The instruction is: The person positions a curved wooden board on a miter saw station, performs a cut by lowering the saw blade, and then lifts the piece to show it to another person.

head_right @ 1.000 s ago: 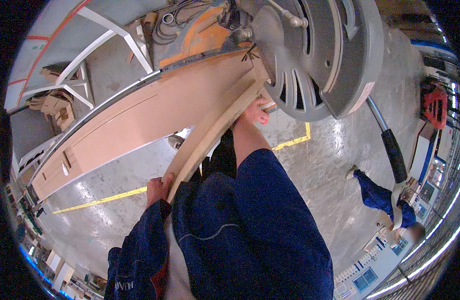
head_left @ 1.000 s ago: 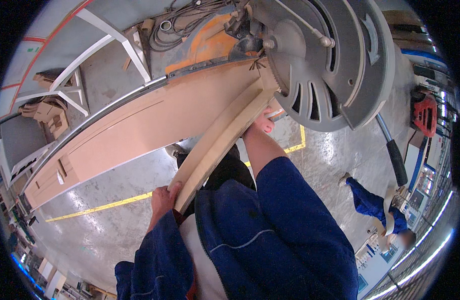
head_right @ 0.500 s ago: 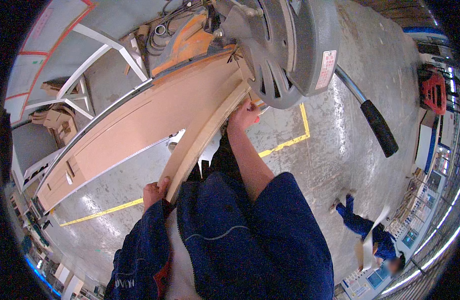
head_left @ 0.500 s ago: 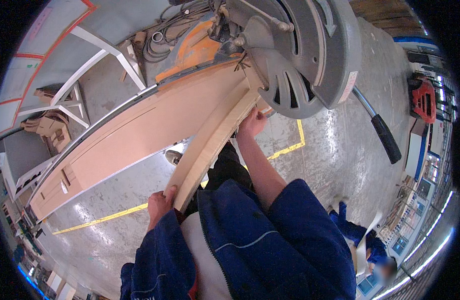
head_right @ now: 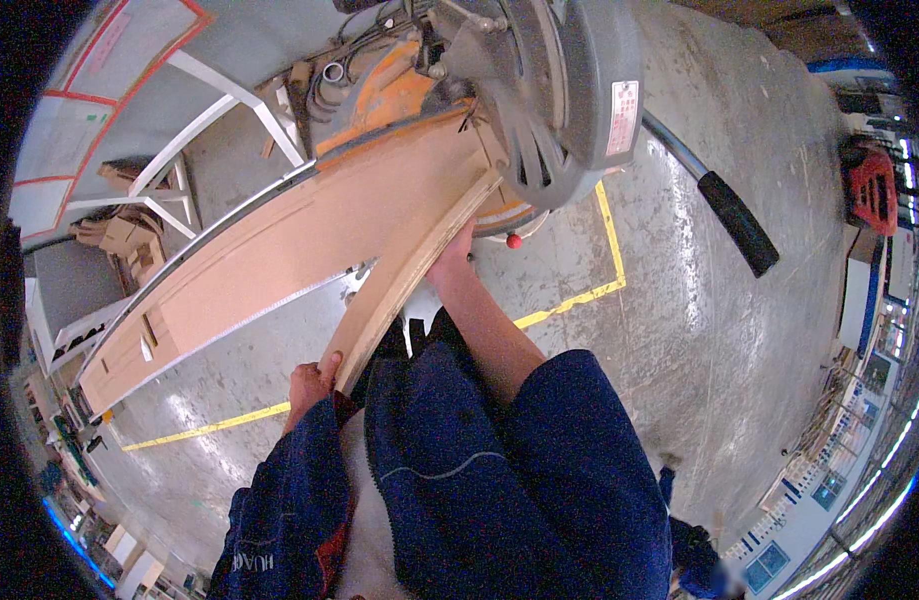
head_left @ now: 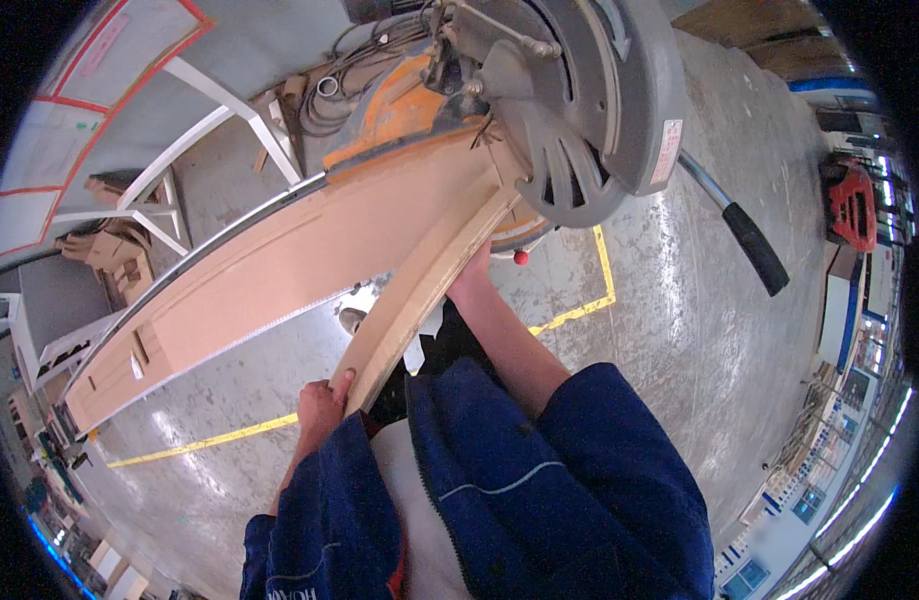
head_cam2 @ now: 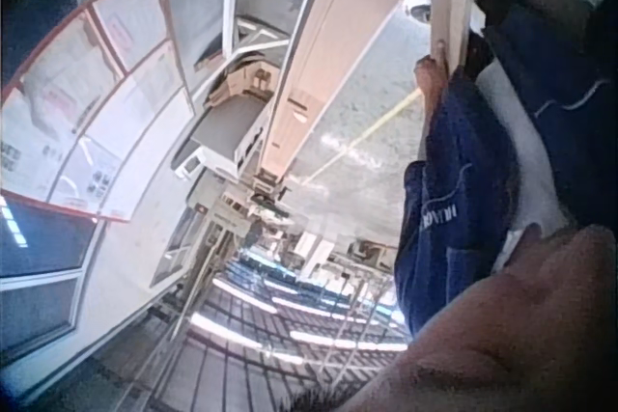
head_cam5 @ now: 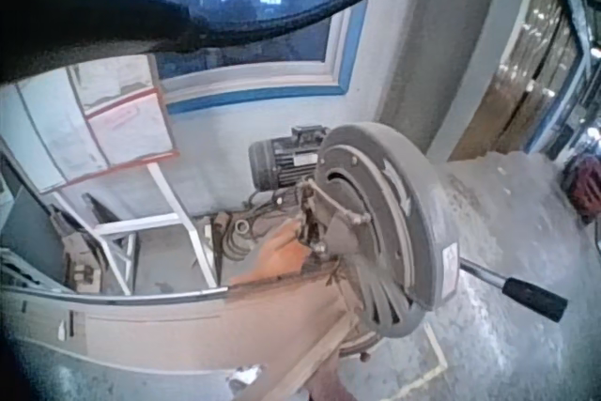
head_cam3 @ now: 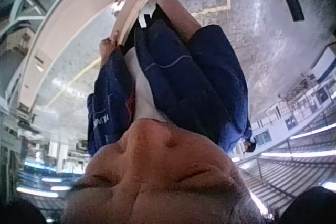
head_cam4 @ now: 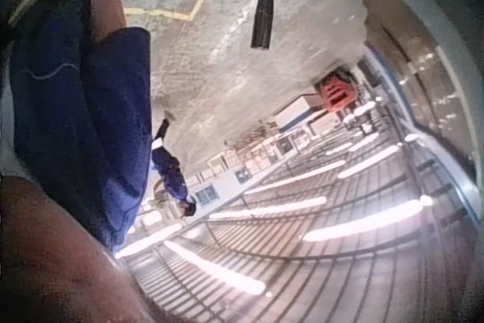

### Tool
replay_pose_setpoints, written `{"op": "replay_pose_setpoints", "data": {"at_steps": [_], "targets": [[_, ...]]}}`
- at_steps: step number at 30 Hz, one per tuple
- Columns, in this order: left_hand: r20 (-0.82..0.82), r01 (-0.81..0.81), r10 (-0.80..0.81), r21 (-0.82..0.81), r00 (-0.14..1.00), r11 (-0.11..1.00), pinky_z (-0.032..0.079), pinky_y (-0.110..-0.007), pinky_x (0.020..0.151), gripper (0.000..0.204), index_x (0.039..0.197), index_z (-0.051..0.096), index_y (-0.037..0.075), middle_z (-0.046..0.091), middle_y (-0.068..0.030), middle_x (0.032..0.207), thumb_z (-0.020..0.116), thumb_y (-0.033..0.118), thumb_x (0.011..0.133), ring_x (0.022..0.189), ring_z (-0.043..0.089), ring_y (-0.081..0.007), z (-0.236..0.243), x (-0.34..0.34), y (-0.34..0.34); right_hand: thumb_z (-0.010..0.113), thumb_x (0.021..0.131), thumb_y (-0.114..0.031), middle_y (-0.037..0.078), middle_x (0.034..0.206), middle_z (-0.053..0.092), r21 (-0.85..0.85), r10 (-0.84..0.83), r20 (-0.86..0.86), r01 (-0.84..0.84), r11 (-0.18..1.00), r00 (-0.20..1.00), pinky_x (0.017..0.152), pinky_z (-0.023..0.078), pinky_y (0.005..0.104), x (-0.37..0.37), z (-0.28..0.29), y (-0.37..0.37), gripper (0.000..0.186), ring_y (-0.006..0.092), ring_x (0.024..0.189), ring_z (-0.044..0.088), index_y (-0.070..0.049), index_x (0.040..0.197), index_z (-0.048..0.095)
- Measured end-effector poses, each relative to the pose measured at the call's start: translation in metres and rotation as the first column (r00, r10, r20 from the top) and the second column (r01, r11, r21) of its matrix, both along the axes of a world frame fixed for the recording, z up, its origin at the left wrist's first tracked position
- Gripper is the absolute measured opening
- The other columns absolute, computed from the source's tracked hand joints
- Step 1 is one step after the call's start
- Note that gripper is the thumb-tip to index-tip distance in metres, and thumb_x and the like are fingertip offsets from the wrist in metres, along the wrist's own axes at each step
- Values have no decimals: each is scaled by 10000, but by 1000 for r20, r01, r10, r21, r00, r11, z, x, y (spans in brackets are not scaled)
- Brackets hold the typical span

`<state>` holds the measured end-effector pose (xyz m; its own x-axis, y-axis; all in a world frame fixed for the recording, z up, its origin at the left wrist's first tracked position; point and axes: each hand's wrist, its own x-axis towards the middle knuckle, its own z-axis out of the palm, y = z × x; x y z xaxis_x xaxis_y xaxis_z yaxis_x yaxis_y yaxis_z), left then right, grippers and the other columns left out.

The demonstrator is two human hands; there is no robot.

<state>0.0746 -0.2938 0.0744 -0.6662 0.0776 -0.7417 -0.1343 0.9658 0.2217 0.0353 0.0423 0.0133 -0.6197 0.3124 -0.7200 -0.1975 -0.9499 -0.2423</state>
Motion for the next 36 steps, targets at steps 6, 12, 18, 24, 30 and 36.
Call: {"op": "replay_pose_setpoints", "data": {"at_steps": [6,12,18,24,30,36], "targets": [[-3,-55,55,19,998,998,531,-497,715,808,728,704,-64,666,-282,709,568,718,880,725,685,-433,-15,13,-52,325,985,-679,86,1397,531,6,-12,-2,12,1000,1000,1090,441,476,1,-10,-40,720,303,1280,515,-144,1452,446],[-10,-82,83,108,996,991,506,-458,642,769,677,663,-64,618,-222,587,591,668,898,586,637,-335,-27,5,-106,321,992,-670,85,1390,550,-31,17,23,-17,999,1000,1077,460,438,-18,-23,-86,720,276,1273,536,-119,1429,473],[15,-262,287,459,958,849,470,-401,955,511,1175,632,-23,641,-193,1122,616,441,961,1115,600,-236,20,-7,-112,341,1001,-665,89,1259,636,-60,187,320,-177,982,929,1005,509,421,-25,7,-119,705,241,1165,621,-84,1345,544],[-282,245,-131,418,950,875,375,-438,1139,587,1366,526,7,434,-209,1489,745,90,827,1403,416,-355,104,-20,-8,301,1059,-579,98,1122,650,67,133,318,-162,985,939,908,504,378,-26,52,-144,636,230,1028,646,-26,1216,572],[-494,339,-207,195,845,920,487,-487,1016,354,1186,634,-20,647,-271,1182,700,-6,838,1212,570,-473,147,-23,31,347,1050,-587,73,1179,617,-34,287,102,-285,958,952,937,471,363,-21,61,-137,592,203,1077,601,-84,1305,522],[-482,269,-150,188,863,945,482,-472,1027,292,1148,652,-40,671,-253,1134,664,-18,858,1221,580,-454,188,-21,29,435,1015,-616,33,1251,565,-98,214,-331,-259,961,919,1046,369,373,-34,72,-86,579,176,1195,503,-147,1349,494]]}}
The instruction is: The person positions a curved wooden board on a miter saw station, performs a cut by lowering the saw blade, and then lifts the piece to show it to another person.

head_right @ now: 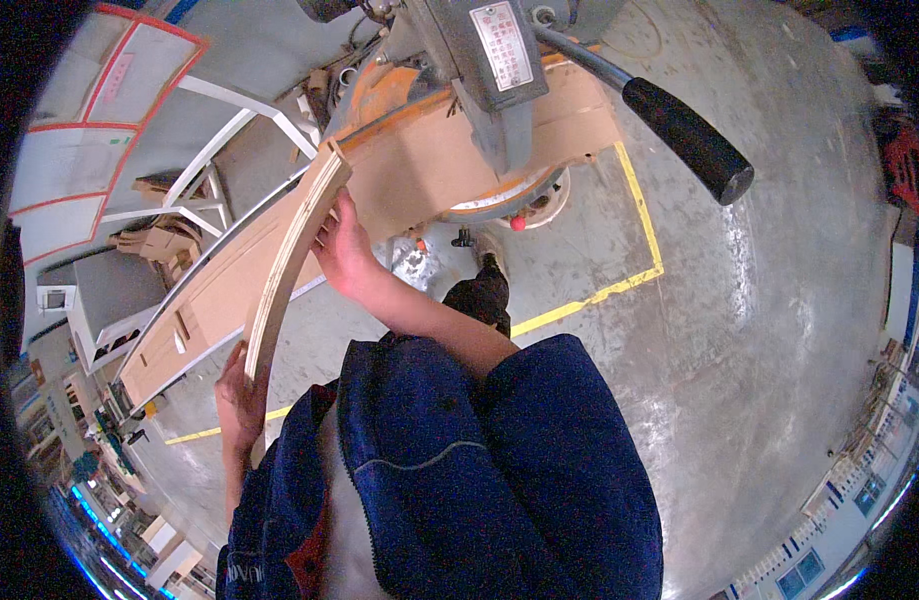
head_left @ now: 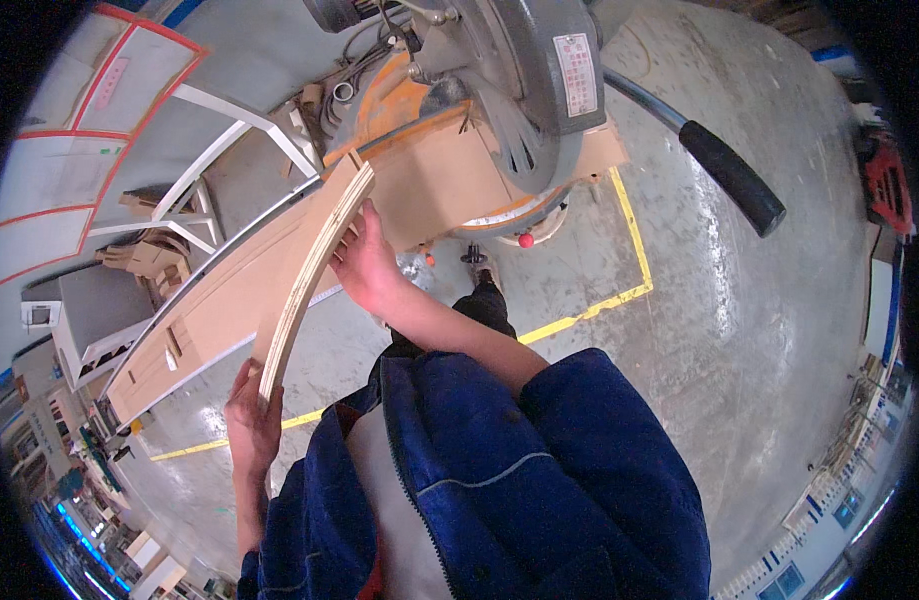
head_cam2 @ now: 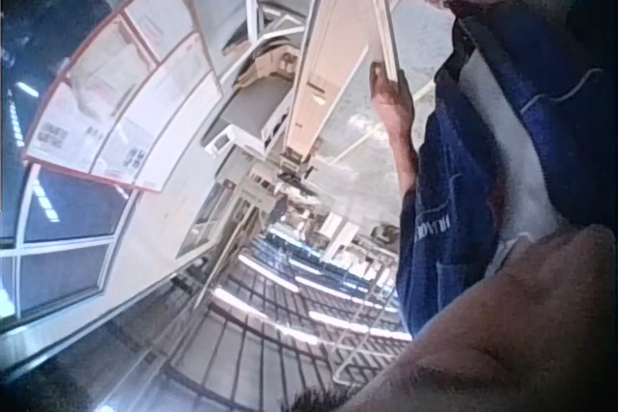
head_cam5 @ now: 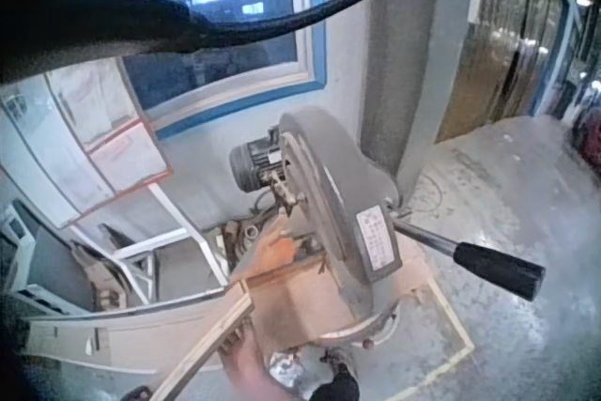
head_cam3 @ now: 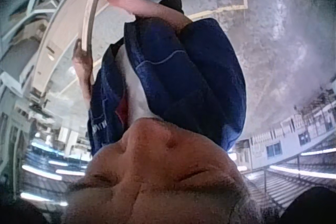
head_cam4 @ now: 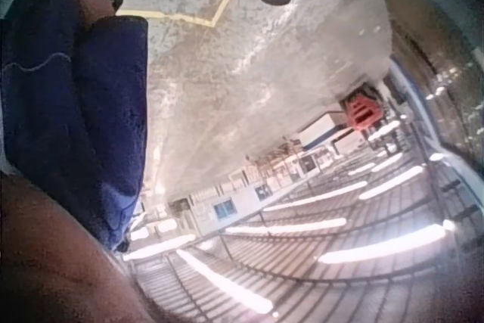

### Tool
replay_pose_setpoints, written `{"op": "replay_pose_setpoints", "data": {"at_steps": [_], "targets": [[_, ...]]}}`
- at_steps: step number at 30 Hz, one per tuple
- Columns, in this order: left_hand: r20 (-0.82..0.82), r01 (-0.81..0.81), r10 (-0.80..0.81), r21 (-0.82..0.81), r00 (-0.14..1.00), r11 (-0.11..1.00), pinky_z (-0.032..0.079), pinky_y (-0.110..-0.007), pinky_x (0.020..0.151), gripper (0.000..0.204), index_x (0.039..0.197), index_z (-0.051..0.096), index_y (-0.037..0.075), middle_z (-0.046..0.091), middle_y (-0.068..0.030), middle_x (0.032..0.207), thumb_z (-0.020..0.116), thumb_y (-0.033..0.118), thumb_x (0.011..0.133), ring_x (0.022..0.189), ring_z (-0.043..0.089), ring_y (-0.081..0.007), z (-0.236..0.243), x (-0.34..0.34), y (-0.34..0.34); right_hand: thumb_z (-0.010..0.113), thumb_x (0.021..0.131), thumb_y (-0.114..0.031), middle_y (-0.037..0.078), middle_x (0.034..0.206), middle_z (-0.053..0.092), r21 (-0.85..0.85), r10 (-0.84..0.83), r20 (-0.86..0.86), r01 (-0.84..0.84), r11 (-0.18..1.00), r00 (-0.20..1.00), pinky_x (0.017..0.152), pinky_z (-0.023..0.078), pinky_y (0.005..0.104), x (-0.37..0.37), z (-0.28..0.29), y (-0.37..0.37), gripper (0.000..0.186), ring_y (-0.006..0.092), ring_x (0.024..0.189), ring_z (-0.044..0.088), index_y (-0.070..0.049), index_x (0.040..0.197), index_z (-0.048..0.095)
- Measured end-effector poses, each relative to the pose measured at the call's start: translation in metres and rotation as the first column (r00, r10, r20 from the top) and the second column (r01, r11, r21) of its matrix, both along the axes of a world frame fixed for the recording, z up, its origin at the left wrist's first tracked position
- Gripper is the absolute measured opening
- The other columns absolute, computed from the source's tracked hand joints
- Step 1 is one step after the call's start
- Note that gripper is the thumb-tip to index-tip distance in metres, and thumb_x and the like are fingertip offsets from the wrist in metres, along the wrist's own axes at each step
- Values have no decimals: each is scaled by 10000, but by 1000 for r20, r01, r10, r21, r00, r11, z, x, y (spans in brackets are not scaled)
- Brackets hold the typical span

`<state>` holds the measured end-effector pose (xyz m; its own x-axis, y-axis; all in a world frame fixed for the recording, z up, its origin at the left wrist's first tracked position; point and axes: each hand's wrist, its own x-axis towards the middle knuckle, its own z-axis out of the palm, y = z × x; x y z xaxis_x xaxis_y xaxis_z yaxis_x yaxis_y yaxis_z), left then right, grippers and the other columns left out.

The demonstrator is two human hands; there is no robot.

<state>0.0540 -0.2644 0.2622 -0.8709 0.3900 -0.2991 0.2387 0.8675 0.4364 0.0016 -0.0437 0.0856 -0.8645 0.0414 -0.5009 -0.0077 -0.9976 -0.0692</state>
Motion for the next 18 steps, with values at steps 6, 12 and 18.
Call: {"op": "replay_pose_setpoints", "data": {"at_steps": [6,12,18], "targets": [[-26,-20,18,-81,999,997,446,-470,1087,330,1189,664,-21,687,-236,1067,672,-2,860,1245,571,-449,26,8,2,515,995,-559,60,1336,538,261,201,9,-196,945,980,1099,356,394,2,-22,9,569,203,1248,484,-125,1362,496],[-98,-124,113,-110,989,986,506,-465,956,355,1175,673,19,682,-237,1114,668,-62,830,1234,589,-413,45,20,0,567,958,-402,196,1585,347,496,-59,568,-398,-772,821,1238,190,463,41,-97,117,747,379,1493,261,11,1529,320],[-108,-200,180,-206,978,958,540,-389,835,441,1254,651,63,577,-223,1390,672,-64,832,1189,631,-358,63,34,7,564,957,-424,249,1592,297,350,74,604,-181,-919,793,1258,130,458,69,-135,156,826,389,1498,238,87,1528,255]]}}
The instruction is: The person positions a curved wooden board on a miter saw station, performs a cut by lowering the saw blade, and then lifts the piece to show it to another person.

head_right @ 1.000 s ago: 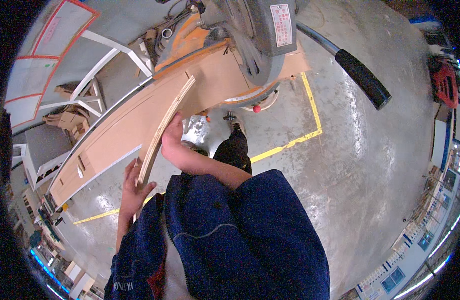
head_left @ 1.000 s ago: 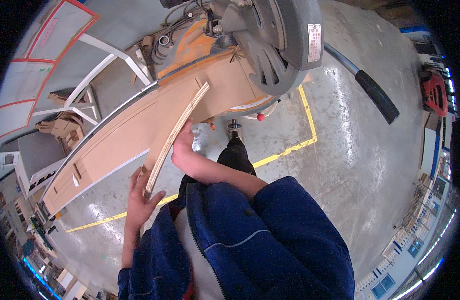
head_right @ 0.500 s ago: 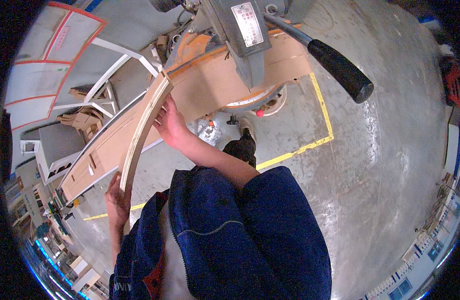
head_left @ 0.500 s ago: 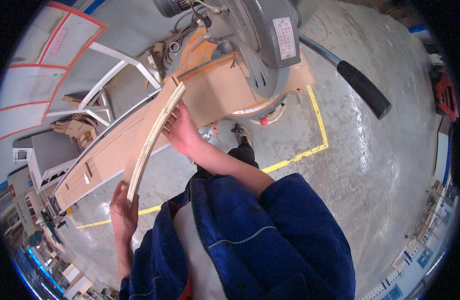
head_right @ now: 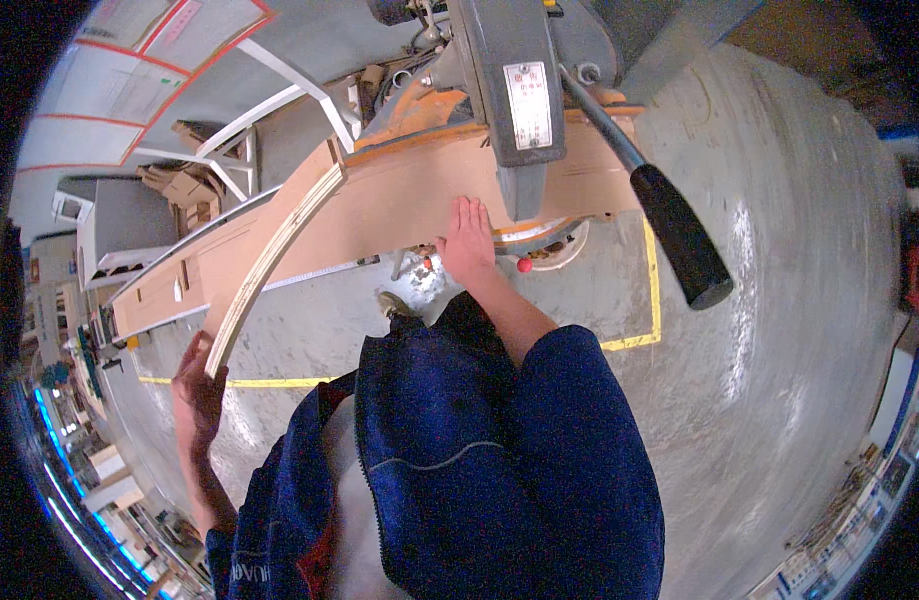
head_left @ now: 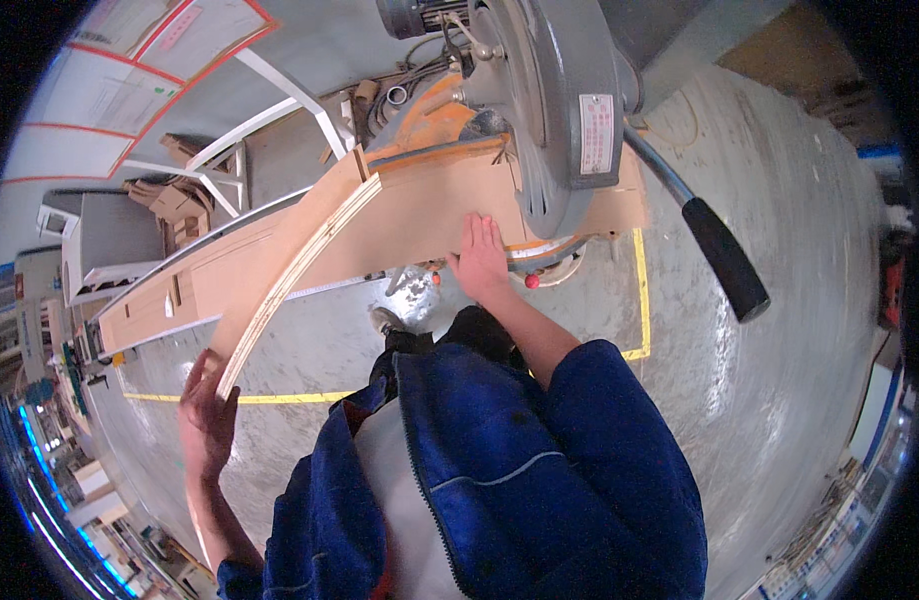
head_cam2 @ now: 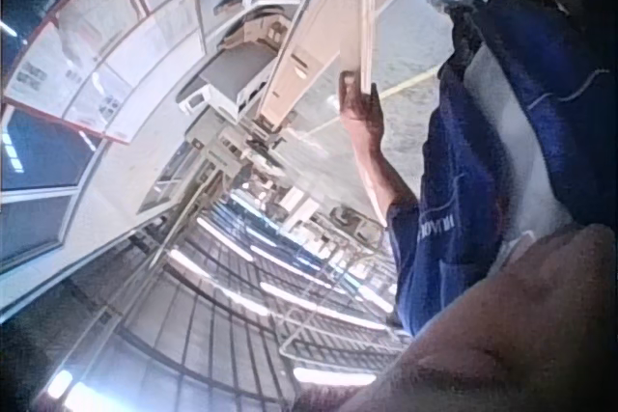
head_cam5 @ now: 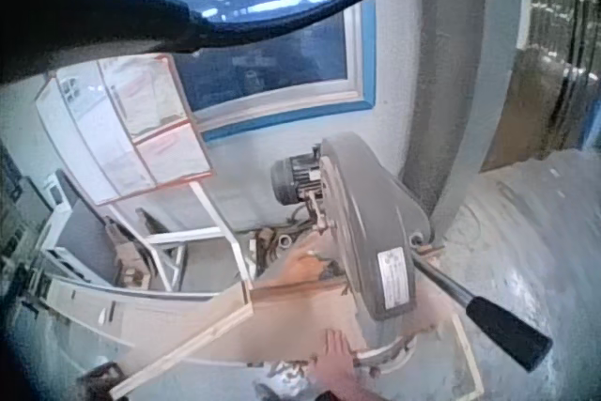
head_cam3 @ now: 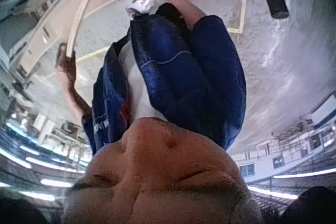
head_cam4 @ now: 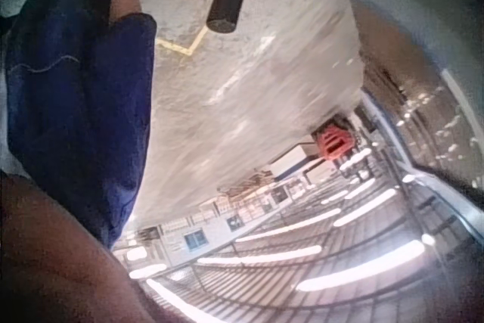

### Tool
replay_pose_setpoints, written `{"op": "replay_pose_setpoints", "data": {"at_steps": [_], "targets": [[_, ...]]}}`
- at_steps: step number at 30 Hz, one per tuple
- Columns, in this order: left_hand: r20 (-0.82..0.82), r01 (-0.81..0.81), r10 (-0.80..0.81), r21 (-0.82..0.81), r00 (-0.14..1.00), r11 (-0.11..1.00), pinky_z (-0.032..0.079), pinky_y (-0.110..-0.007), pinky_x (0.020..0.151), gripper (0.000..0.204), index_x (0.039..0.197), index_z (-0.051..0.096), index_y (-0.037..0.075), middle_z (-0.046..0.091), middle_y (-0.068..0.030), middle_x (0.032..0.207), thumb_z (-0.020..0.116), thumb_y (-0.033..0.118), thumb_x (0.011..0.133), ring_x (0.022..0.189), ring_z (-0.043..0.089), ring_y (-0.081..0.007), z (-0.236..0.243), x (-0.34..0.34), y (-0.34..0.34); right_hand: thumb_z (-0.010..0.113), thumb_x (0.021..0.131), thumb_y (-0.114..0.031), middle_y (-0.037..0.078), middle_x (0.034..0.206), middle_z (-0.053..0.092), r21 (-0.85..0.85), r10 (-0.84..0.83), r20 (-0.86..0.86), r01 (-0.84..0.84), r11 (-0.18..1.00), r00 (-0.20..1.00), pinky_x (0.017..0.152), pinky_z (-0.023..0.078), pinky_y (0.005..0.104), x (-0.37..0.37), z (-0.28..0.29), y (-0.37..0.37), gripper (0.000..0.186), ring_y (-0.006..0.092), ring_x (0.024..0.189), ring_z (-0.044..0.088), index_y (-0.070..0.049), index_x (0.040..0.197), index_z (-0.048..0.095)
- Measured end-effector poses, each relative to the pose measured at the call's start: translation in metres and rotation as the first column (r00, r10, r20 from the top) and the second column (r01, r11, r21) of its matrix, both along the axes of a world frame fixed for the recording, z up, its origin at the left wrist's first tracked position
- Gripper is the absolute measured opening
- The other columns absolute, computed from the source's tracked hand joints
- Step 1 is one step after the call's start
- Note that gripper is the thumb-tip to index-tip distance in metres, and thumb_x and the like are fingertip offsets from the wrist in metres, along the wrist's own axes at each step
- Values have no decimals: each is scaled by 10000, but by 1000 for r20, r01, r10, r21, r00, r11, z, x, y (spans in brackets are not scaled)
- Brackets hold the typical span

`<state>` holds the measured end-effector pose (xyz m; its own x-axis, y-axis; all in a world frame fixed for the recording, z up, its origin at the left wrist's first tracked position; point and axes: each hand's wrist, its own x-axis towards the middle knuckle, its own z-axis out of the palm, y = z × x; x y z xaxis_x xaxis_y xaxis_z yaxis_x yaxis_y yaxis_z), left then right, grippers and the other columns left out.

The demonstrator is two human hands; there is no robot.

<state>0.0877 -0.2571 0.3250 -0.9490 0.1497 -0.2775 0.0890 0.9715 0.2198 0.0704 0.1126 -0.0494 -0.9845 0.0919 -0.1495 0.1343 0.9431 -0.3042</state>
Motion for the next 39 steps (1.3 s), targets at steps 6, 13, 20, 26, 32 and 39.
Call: {"op": "replay_pose_setpoints", "data": {"at_steps": [6,13,20,26,32,39], "targets": [[-82,37,-42,-56,996,998,492,-447,1031,424,1227,671,78,621,-208,1322,665,-68,829,1292,561,-372,45,17,7,619,925,-443,246,1571,326,-81,128,-2,-128,988,992,1246,145,477,11,12,6,827,387,1478,268,70,1503,325],[-246,10,-1,39,969,999,540,-451,835,441,1231,688,118,714,-165,1047,716,47,797,971,666,-380,118,68,10,637,957,-392,256,1579,307,-654,83,16,-52,755,996,1187,305,487,8,64,-36,755,387,1448,335,25,1510,338],[-334,169,-140,59,932,984,543,-466,766,370,1224,692,110,726,-167,1004,729,148,858,880,689,-368,193,120,15,692,836,-566,119,1622,296,-813,342,-362,-115,-571,867,1214,271,505,-36,281,-87,1003,338,1460,336,-100,1589,221],[-431,246,-214,20,877,969,512,-455,671,302,1092,717,48,665,-195,762,752,243,863,742,660,-373,264,174,35,804,481,-789,144,1637,263,-344,51,-720,-292,-892,692,1260,87,575,6,464,-96,1350,388,1509,222,-135,1556,315],[-507,265,-219,19,833,964,529,-418,674,329,1042,730,28,704,-170,779,782,264,819,711,677,-288,322,227,52,793,748,-573,177,1554,406,-277,-95,-726,-416,-866,681,1243,176,582,39,510,-87,997,414,1466,312,-59,1503,392],[-705,-54,-100,-193,702,980,485,-317,622,354,939,729,-24,644,-76,733,862,237,741,651,562,-116,361,270,89,709,860,-213,72,1357,570,-235,171,-851,-69,-970,497,1089,427,440,17,534,-97,582,234,1265,542,-102,1393,501]]}}
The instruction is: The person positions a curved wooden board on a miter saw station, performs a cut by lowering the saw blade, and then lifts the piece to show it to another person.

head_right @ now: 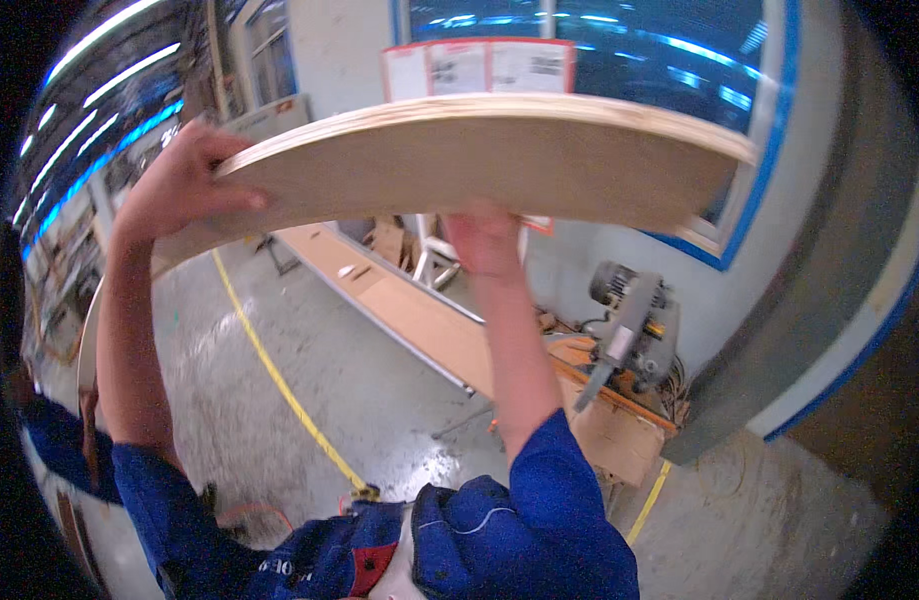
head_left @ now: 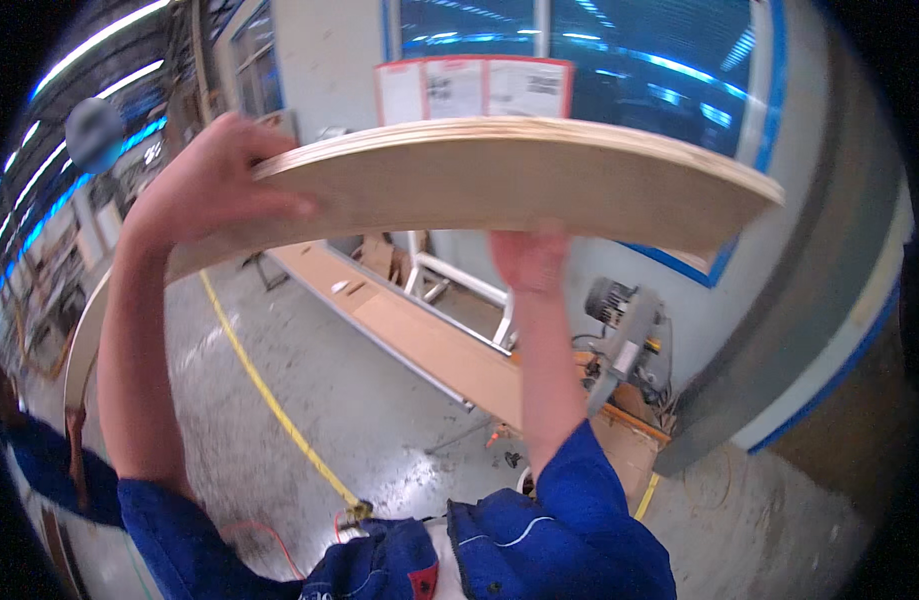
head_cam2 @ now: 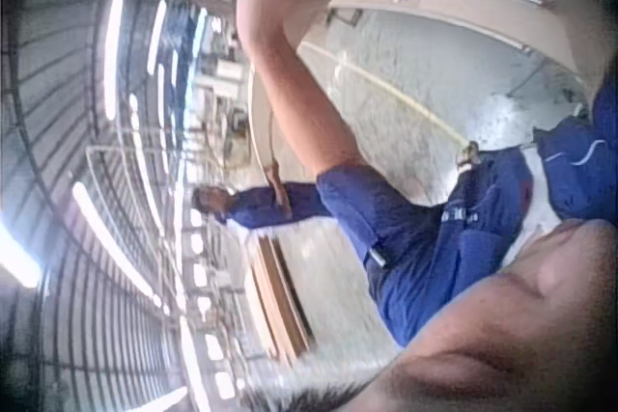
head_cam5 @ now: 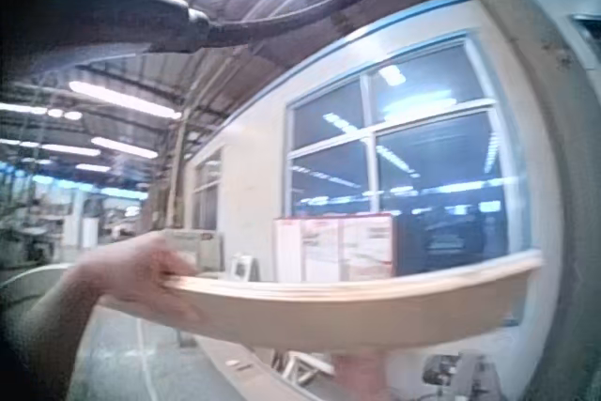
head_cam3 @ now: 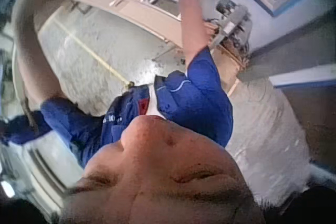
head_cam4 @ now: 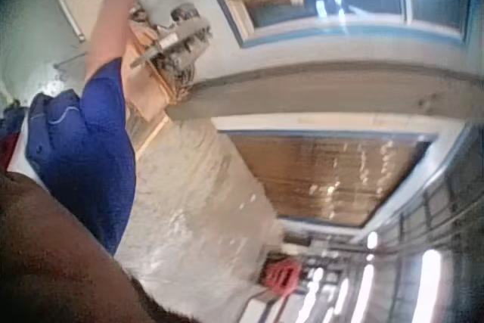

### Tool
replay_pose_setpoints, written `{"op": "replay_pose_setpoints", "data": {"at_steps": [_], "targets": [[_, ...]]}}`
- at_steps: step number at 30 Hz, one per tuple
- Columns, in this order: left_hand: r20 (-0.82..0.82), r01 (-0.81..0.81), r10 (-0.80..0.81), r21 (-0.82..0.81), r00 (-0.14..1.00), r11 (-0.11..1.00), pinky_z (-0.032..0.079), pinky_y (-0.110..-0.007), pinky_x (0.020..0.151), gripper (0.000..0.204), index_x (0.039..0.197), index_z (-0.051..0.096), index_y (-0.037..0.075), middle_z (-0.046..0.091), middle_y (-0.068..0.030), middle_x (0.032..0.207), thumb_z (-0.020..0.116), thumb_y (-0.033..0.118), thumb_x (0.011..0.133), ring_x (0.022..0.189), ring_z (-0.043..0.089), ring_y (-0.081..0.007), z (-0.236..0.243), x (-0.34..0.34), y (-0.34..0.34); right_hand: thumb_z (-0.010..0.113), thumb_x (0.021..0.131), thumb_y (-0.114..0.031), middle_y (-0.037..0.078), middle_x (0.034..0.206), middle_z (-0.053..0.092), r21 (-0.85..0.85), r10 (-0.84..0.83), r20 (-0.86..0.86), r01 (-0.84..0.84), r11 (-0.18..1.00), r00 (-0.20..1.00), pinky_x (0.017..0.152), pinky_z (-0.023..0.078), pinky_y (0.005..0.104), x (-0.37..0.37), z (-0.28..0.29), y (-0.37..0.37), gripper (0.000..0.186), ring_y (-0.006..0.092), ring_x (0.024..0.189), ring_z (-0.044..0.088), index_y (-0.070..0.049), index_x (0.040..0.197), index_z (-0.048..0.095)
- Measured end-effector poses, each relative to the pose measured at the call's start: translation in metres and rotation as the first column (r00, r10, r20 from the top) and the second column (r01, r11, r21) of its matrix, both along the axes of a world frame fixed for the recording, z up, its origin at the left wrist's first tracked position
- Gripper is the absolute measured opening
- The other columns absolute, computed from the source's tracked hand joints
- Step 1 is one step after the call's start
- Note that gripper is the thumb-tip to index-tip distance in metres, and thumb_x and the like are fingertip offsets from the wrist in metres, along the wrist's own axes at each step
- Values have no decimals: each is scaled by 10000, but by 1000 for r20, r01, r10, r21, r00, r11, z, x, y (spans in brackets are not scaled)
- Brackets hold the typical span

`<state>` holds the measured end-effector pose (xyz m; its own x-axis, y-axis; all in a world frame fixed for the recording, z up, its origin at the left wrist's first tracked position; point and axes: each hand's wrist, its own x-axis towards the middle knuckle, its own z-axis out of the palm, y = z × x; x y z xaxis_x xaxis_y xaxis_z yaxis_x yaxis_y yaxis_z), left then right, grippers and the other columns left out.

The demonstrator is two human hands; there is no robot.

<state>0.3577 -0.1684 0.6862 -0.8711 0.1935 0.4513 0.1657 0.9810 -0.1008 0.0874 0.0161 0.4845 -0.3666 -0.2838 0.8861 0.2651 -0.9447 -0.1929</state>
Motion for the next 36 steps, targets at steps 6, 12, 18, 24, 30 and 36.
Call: {"op": "replay_pose_setpoints", "data": {"at_steps": [6,12,18,24,30,36], "targets": [[-287,-208,251,173,925,963,503,-333,886,500,1143,699,5,705,-88,1023,867,163,700,960,643,-164,12,14,47,740,799,-9,52,1223,615,27,-261,94,259,965,961,996,488,358,36,71,-6,520,179,1159,580,-68,1279,549],[-692,-66,-52,-143,720,988,373,-446,1159,829,1447,502,67,541,-139,1457,845,386,763,1368,494,-277,7,-2,149,798,801,-63,60,1261,598,157,-249,-95,262,952,964,1007,484,355,47,105,17,561,176,1173,570,-56,1297,536],[-715,-24,-182,-268,676,963,349,-481,1160,1036,1522,367,65,457,-159,1504,886,358,674,1389,434,-327,2,-30,273,865,764,-71,108,1398,519,65,-133,-123,142,988,983,1075,466,372,67,120,33,828,196,1280,533,-53,1437,383],[-779,-53,-103,-172,619,984,365,-484,1118,1228,1584,215,99,437,-159,1445,921,360,614,1331,429,-338,-7,-42,346,881,759,-127,93,1349,529,-67,-184,-146,176,982,972,1045,480,360,106,111,66,811,186,1236,544,-56,1405,396],[-820,-230,80,-65,567,971,357,-467,1102,1186,1541,263,62,411,-155,1345,918,383,607,1263,431,-330,-28,3,391,892,746,-161,84,1299,544,-91,-208,-97,200,976,973,1019,490,351,168,91,97,783,177,1195,556,-55,1366,425],[-793,-125,26,-63,609,990,369,-439,1017,968,1406,374,15,425,-148,1217,896,304,644,1157,429,-317,-31,55,407,903,734,-195,75,1248,560,-105,-236,-88,227,968,968,993,500,343,220,88,116,757,169,1155,569,-54,1327,454]]}}
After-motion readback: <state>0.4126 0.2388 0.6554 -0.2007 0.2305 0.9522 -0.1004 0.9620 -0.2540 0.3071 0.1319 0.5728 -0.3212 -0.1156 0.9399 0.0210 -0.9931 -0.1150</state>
